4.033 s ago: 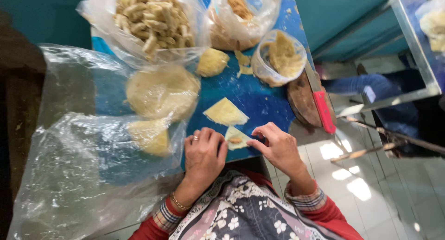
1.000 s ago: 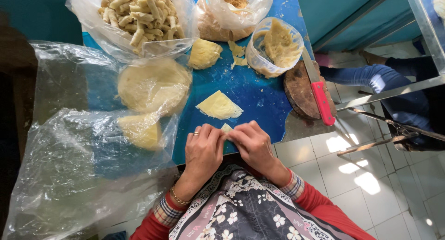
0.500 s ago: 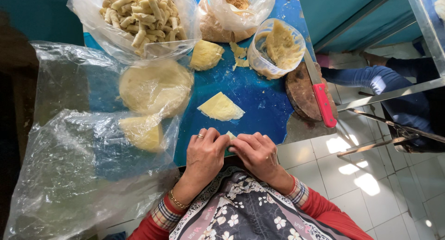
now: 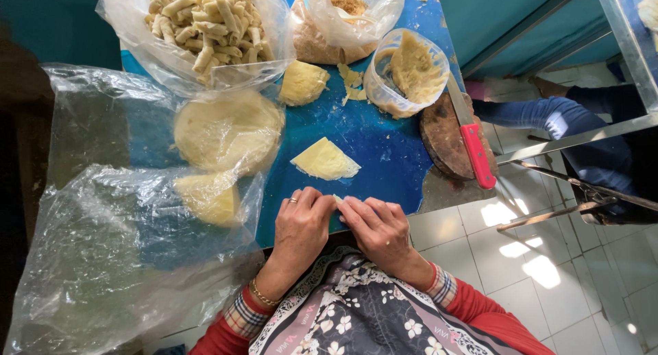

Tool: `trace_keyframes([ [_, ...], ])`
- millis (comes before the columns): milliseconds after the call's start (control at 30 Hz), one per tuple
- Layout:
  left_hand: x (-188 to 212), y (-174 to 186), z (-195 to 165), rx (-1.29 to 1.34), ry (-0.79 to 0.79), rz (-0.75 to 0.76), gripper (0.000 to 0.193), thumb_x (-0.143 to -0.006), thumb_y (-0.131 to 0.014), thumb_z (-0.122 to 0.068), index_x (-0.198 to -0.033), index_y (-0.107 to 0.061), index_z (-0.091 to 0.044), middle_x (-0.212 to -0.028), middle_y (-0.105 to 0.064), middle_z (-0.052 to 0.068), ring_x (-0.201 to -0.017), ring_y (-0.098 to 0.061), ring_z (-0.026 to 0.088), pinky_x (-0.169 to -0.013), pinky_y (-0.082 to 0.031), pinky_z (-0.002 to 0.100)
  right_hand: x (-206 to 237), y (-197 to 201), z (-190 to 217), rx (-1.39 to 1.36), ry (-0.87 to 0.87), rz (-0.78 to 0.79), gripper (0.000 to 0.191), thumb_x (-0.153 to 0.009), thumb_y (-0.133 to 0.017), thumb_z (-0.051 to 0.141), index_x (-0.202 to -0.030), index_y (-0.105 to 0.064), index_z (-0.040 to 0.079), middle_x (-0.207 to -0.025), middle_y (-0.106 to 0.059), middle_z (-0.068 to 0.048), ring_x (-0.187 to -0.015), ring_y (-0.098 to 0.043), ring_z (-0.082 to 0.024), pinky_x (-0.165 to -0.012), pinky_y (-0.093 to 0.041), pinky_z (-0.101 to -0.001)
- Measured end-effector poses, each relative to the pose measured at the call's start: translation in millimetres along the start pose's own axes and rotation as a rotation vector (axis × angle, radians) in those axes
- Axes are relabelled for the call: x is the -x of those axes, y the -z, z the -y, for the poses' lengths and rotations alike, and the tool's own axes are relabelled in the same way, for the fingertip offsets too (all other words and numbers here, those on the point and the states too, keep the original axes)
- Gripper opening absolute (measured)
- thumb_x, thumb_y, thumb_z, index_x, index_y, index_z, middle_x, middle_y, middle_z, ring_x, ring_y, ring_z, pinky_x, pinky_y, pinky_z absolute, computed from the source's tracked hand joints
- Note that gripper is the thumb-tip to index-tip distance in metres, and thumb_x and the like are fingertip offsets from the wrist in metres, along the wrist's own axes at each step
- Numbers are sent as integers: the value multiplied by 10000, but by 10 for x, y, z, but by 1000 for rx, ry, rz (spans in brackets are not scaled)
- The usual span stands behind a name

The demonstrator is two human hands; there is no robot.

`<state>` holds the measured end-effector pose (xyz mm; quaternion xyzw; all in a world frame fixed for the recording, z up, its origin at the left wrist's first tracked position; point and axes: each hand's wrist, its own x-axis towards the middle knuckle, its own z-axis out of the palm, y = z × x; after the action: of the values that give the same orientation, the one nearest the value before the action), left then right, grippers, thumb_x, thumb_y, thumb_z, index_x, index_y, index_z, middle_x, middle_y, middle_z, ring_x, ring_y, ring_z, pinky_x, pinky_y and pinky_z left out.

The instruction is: The person folds triangular dough wrappers into filled pastries at a small blue table. They pinch each wrapper closed by hand, occasionally scoop brown filling from a plastic bag onto a wrapper, and place the finished folded pastries into a bag of completed pieces.

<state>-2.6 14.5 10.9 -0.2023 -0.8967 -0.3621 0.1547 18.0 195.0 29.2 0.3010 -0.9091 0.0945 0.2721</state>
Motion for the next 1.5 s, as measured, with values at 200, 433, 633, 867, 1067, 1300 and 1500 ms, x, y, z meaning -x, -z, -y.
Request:
trace_keyframes([
  [200,24,36,5,105,-11,-57,195,-844,-709,-61,-1031,-654,-69,-926,-604,103,-842,-614,293,-737,-482,405,-154,6,-71,11,5,158,553,-877,-721,365,-1334,-642,64,-1192,-697,-51,-997,-601,-215,-825,-411,-368],
  [433,-22,-44,-39,-68,97,-50,91,-979,-660,-164,-952,-636,-81,-893,-606,88,-820,-621,284,-708,-461,415,-370,0,-184,-240,-148,215,389,-877,-763,242,-1232,-690,103,-1020,-699,-27,-921,-630,-237,-766,-425,-373],
  [633,-13,56,-12,301,191,-111,226,-1005,-627,-201,-1135,-641,-17,-891,-634,104,-793,-632,301,-711,-469,416,-1012,148,-572,-244,-5,76,135,-932,-734,156,-1054,-699,110,-1012,-698,-81,-931,-640,-280,-790,-504,-403],
  [867,-3,70,-40,269,158,-117,167,-994,-640,-192,-1082,-651,-50,-945,-660,106,-839,-651,316,-731,-484,427,-2480,-397,-795,-75,189,-108,272,-1085,-710,198,-1299,-657,39,-1023,-689,-72,-980,-649,-277,-824,-533,-416],
  [1067,26,68,-14,464,262,-190,149,-1018,-583,-99,-1137,-638,-29,-1032,-651,143,-899,-656,340,-777,-515,415,-1877,-227,-731,-145,104,131,181,-889,-796,197,-998,-670,126,-999,-643,-81,-947,-652,-292,-760,-529,-405],
  [1300,2,87,9,479,245,-206,191,-1014,-545,-27,-1195,-606,-14,-1148,-612,175,-1020,-637,365,-872,-515,422,-836,-108,-566,-435,-75,412,256,-816,-813,226,-927,-648,65,-896,-619,-89,-821,-654,-307,-658,-523,-410],
  [1500,-26,87,0,377,205,-189,243,-990,-551,-6,-1226,-608,-16,-1182,-609,181,-1050,-625,376,-883,-507,444,-655,-309,-558,-403,-173,268,217,-857,-803,236,-923,-675,74,-865,-641,-83,-763,-672,-279,-646,-527,-381],
])
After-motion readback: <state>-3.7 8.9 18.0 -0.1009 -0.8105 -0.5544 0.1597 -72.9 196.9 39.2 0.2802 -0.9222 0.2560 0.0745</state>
